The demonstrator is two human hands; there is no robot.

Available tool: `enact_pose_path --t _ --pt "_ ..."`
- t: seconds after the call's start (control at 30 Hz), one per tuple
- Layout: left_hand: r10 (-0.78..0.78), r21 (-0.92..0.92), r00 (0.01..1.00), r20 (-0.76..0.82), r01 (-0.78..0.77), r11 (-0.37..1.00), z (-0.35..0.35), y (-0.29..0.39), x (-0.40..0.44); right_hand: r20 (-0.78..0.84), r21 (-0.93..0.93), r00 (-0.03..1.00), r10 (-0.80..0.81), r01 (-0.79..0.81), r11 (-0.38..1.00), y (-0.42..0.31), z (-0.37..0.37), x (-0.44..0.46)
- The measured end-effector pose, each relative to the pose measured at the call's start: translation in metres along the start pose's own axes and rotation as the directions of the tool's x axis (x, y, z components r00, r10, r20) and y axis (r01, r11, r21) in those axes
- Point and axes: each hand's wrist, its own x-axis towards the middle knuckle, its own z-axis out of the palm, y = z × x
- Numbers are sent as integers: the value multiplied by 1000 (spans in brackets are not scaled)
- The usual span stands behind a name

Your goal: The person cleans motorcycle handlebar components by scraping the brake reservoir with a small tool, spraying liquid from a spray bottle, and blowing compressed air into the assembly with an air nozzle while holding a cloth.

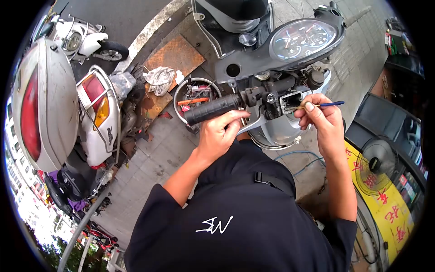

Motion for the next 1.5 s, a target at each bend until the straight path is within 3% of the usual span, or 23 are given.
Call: enact_pose_path --t 0.07,0.2,0.33,0.4,0.43,0.53,0.6,0.67,0.73,0.83,0.9,1.03,1.07,1.13,1.23,1.33,1.4,1.47,1.5 --pt "85 -19 996 -25 -85 996 2 -8 2 -6 15 1000 16 -16 1000 0 -2 -2" --pt "47 -56 999 -9 -48 997 0 -8 -1 -44 -99 999 0 -4 995 -2 3 -8" --pt "74 -38 997 -15 -74 997 3 -13 0 -83 -227 988 -128 107 968 -8 7 -10" --pt "203 -35 973 -106 -208 978 7 -15 2 -133 -388 958 -252 184 903 -6 9 -13" --pt "148 -36 986 -73 -151 988 5 -11 0 -98 -366 965 -242 191 911 -5 9 -16" --pt "199 -17 973 -116 -202 979 7 -13 1 -20 -387 952 -307 275 880 -9 17 -26" --pt "189 -8 976 -109 -191 982 9 -13 1 -81 -480 923 -377 295 826 -8 20 -30" --pt "208 -33 966 -156 -215 976 12 -13 1 224 -751 806 -549 501 429 -2 15 -33" --pt "119 14 990 -77 -118 993 7 -4 -2 299 -765 736 -608 565 308 -2 17 -49" --pt "157 26 982 -105 -155 988 15 -10 -2 203 -700 714 -670 584 410 18 -8 -65" --pt "130 -11 987 -90 -132 991 17 -9 -2 -73 -387 839 -540 475 790 37 -27 -80" --pt "145 -147 986 -87 -157 977 17 -33 -2 -170 -186 801 -574 546 817 91 -87 -134" --pt "15 -268 995 -101 -42 962 14 -37 -9 -188 -187 796 -575 546 817 110 -105 -152" --pt "-68 -325 950 -304 -36 945 14 -49 -35 -236 -191 793 -561 529 827 149 -141 -186" --pt "-186 -345 910 -370 51 937 42 -50 -90 -406 -191 788 -464 423 886 211 -191 -236" --pt "-104 -447 975 -198 5 895 104 -4 -120 -501 -52 809 -307 326 944 265 -235 -274" --pt "7 -455 985 -174 -86 886 135 21 -109 -516 -66 808 -286 296 953 280 -252 -297" --pt "29 -500 982 -188 -121 858 152 34 -79 -493 -183 803 -334 280 943 285 -264 -316" --pt "30 -455 962 -271 -155 877 158 32 -59 -482 -212 803 -351 282 936 289 -271 -323"
